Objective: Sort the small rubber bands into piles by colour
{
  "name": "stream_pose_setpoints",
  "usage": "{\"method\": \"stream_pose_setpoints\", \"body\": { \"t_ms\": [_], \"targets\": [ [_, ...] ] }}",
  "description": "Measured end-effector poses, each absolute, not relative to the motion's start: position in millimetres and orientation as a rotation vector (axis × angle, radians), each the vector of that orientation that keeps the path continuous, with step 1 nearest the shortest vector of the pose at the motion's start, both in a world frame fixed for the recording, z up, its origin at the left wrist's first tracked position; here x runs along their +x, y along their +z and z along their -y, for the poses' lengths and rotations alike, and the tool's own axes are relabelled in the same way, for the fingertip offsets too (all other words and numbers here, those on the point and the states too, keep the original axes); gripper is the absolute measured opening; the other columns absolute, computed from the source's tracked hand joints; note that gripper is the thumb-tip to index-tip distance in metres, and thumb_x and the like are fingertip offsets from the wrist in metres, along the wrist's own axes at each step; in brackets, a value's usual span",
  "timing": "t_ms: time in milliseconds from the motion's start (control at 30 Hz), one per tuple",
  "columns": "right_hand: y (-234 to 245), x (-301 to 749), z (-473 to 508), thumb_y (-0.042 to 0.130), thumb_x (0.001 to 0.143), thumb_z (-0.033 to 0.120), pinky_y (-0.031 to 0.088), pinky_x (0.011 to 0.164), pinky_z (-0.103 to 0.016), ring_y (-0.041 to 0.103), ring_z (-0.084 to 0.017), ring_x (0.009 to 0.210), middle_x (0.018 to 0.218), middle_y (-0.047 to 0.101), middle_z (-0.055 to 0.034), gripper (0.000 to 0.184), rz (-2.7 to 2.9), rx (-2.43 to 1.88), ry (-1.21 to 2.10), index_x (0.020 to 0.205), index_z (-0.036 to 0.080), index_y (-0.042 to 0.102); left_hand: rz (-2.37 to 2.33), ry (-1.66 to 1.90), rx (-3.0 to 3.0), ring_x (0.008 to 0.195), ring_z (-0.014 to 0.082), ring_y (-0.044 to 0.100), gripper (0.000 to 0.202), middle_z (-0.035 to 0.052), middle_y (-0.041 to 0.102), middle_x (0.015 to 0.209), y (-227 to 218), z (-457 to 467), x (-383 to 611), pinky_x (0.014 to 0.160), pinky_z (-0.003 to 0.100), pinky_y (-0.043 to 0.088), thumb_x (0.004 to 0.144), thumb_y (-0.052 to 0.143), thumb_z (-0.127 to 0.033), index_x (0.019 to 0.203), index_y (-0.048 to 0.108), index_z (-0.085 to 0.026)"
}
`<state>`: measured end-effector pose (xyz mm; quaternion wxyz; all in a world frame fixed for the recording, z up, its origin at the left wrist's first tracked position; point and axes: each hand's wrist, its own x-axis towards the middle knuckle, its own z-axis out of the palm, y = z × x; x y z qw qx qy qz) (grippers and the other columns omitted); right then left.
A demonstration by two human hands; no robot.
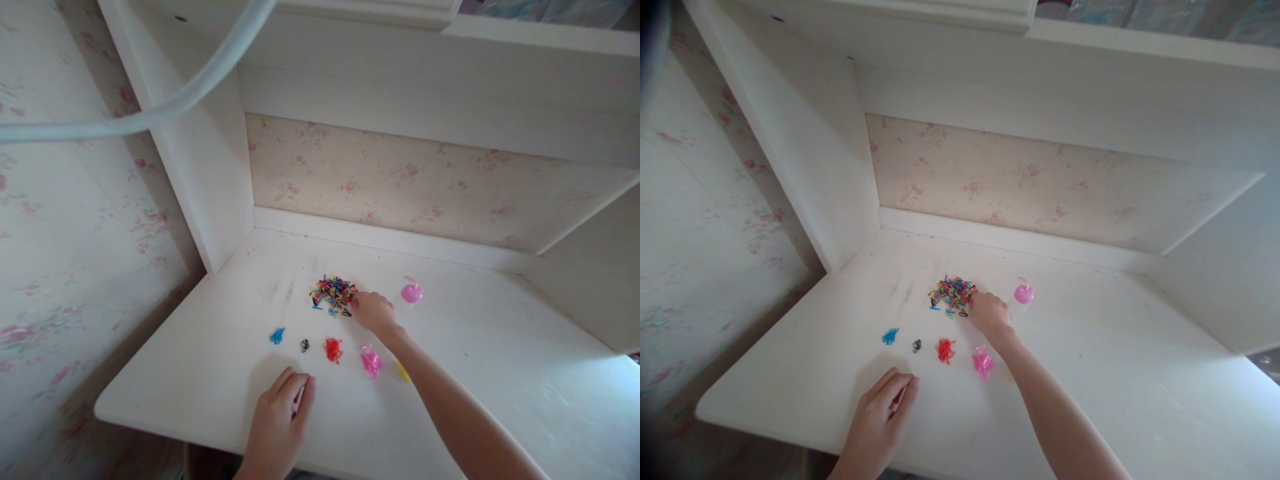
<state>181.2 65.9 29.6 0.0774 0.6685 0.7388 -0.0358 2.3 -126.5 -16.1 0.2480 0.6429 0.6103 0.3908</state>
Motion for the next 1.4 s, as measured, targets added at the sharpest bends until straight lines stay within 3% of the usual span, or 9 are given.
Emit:
{"method": "stream_pose_setpoints", "body": {
  "t_ms": [267,667,1133,1400],
  "targets": [
    [33.5,171.4,-72.7,0.046,0.083,0.023,0.051,0.075,-0.039,0.066,-0.031,0.094,0.101,0.068,-0.0191,0.032,-2.230,1.940,-0.084,0.104,0.014,0.068,-1.668,1.040,1.778,0.059,0.0098,0.049,0.030,-0.0007,0.051,0.068,-12.8,126.1,2.1,0.055,0.021,0.035,0.095,0.041,-0.034,0.074,0.057,-0.020],
    [32.9,181.0,-71.1,0.038,0.090,0.033,0.051,0.072,-0.036,0.066,-0.027,0.092,0.101,0.068,-0.0128,0.034,-2.243,1.946,-0.160,0.109,0.023,0.064,-1.677,1.036,1.837,0.059,0.0101,0.051,0.029,-0.0002,0.052,0.066,-9.5,126.7,2.4,0.054,0.019,0.038,0.095,0.042,-0.031,0.074,0.058,-0.020],
    [23.7,177.0,-66.2,0.039,0.090,0.030,0.049,0.075,-0.042,0.065,-0.031,0.092,0.097,0.068,-0.0171,0.033,-2.319,1.972,-0.165,0.108,0.017,0.064,-1.669,1.046,1.830,0.060,0.0100,0.051,0.027,0.0003,0.055,0.069,-11.6,126.5,2.9,0.054,0.019,0.038,0.095,0.042,-0.031,0.077,0.060,-0.020],
    [29.1,184.0,-69.9,0.036,0.091,0.036,0.046,0.073,-0.031,0.065,-0.024,0.088,0.094,0.070,-0.0111,0.037,-2.388,2.198,-0.338,0.102,0.022,0.068,-1.678,1.024,1.838,0.061,0.0107,0.051,0.028,0.0004,0.053,0.067,-10.4,128.0,2.5,0.055,0.019,0.038,0.095,0.042,-0.031,0.076,0.059,-0.020]
  ]
}}
